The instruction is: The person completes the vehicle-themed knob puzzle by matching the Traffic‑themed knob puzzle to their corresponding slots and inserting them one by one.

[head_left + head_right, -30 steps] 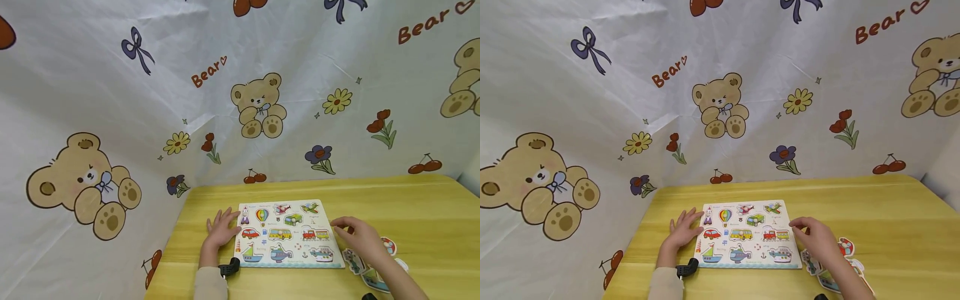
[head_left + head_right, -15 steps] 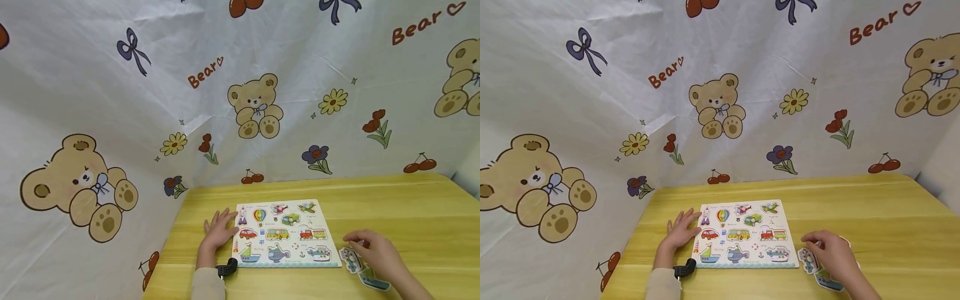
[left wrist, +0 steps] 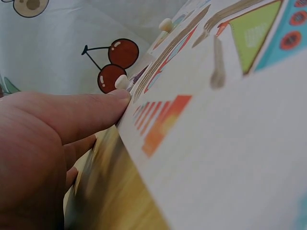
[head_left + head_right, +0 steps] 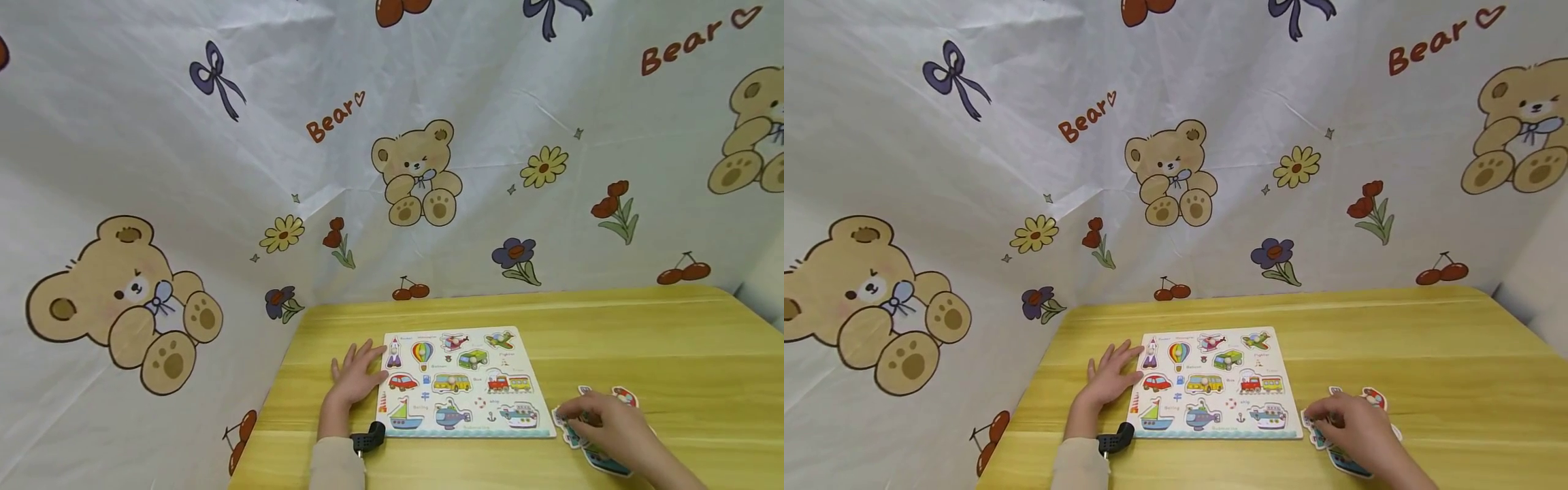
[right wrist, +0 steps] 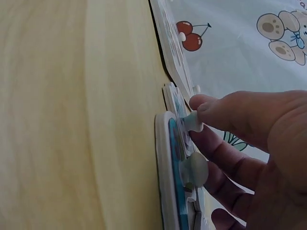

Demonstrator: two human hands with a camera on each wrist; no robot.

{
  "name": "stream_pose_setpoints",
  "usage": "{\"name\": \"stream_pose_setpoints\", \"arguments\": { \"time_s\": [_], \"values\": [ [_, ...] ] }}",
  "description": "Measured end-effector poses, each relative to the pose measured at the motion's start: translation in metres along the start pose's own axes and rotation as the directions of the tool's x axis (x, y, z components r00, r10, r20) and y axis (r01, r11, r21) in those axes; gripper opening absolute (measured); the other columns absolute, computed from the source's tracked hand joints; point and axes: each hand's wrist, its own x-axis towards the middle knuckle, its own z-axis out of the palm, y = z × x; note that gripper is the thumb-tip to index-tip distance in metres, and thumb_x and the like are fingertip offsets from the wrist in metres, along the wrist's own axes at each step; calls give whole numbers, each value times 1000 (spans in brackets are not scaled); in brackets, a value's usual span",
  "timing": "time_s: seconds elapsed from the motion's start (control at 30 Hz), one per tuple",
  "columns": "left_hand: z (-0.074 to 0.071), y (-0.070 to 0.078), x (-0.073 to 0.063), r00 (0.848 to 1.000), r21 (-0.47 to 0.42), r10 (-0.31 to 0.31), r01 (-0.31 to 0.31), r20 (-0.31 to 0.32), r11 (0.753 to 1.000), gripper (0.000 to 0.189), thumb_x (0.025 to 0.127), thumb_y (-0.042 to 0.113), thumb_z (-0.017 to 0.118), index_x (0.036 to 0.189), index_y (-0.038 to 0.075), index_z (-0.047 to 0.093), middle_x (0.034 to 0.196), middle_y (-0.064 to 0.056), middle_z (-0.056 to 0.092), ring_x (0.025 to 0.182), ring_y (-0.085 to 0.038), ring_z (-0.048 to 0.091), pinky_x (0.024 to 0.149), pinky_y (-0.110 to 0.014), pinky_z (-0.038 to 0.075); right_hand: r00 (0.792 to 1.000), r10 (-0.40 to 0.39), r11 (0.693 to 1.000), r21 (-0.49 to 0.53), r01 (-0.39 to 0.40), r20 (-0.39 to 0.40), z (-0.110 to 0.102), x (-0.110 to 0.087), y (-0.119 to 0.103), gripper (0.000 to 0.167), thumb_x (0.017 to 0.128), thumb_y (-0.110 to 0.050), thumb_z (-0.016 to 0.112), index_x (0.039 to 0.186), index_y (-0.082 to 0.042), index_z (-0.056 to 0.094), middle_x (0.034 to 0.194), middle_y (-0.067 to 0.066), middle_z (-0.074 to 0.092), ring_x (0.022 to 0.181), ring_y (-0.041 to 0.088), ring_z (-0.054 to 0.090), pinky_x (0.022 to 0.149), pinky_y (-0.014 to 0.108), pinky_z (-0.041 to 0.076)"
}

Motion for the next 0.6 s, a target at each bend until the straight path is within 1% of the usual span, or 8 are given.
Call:
{"name": "stream_pose_setpoints", "arguments": {
  "time_s": [0.1, 0.17, 0.23, 0.3, 0.37, 0.47, 0.57, 0.6],
  "values": [
    [-1, 0, -1, 1000, -4, -5, 5, 3, 1000, 52, 93, 32, 68, 143, 28, 55, 164, -7, 31, 155, -43, 10, 115, -74, -11, 1000, -22, 1000, -12, 22, 11, 0, 0, 1, 21, 81, -18, 80, 95, -33, 76, 106, -5, 76, 101, 17, 70, 66, 21, 46],
    [-1, 2, 0, 1000, -3, -4, 4, 4, 1000, 52, 93, 32, 68, 143, 28, 55, 164, -7, 31, 155, -43, 10, 115, -74, -11, 1000, -26, 999, -20, 27, 8, -1, 0, 2, 24, 79, -15, 81, 93, -34, 75, 108, -2, 76, 117, 37, 66, 73, 28, 52],
    [-1, 2, 1, 1000, 1, -3, 3, 5, 1000, 52, 93, 32, 67, 143, 28, 55, 165, -7, 31, 155, -42, 10, 115, -74, -11, 999, -39, 999, -23, 40, 5, -2, 0, 4, 27, 78, -13, 81, 92, -35, 75, 109, 0, 76, 126, 51, 55, 79, 36, 55],
    [-1, 3, 1, 1000, 8, -5, 5, 6, 1000, 52, 93, 32, 67, 143, 29, 55, 165, -6, 31, 155, -42, 10, 115, -73, -11, 999, -50, 999, -15, 50, 15, -2, -1, 6, 27, 78, -12, 80, 92, -35, 75, 108, -1, 76, 128, 53, 52, 78, 33, 54],
    [0, 2, 1, 1000, 11, -5, 5, 4, 1000, 52, 93, 32, 67, 143, 29, 55, 165, -6, 31, 155, -42, 10, 115, -74, -11, 997, -71, 997, -8, 71, 18, -1, -1, 8, 27, 78, -12, 80, 92, -35, 74, 107, -3, 76, 126, 48, 56, 76, 28, 53],
    [0, 2, 0, 1000, 13, -8, 8, 4, 1000, 52, 93, 32, 67, 143, 28, 55, 164, -7, 31, 155, -43, 11, 115, -74, -11, 994, -108, 994, -15, 108, 13, 1, -2, 12, 25, 79, -16, 80, 90, -38, 73, 104, -8, 75, 122, 29, 64, 70, 17, 47],
    [0, 1, -1, 1000, 8, -4, 4, 2, 1000, 52, 93, 31, 67, 143, 27, 55, 164, -7, 32, 155, -43, 11, 115, -75, -10, 990, -140, 990, -18, 140, -5, 3, -3, 15, 24, 80, -18, 80, 88, -39, 72, 103, -10, 74, 113, 8, 65, 72, 16, 52],
    [-1, 2, -1, 1000, 7, 0, 0, 2, 1000, 52, 93, 31, 67, 143, 27, 55, 164, -8, 32, 154, -43, 11, 114, -75, -10, 990, -140, 990, -18, 140, -6, 3, -2, 16, 23, 80, -19, 81, 88, -39, 72, 103, -10, 74, 113, 6, 64, 73, 16, 53]
  ]
}}
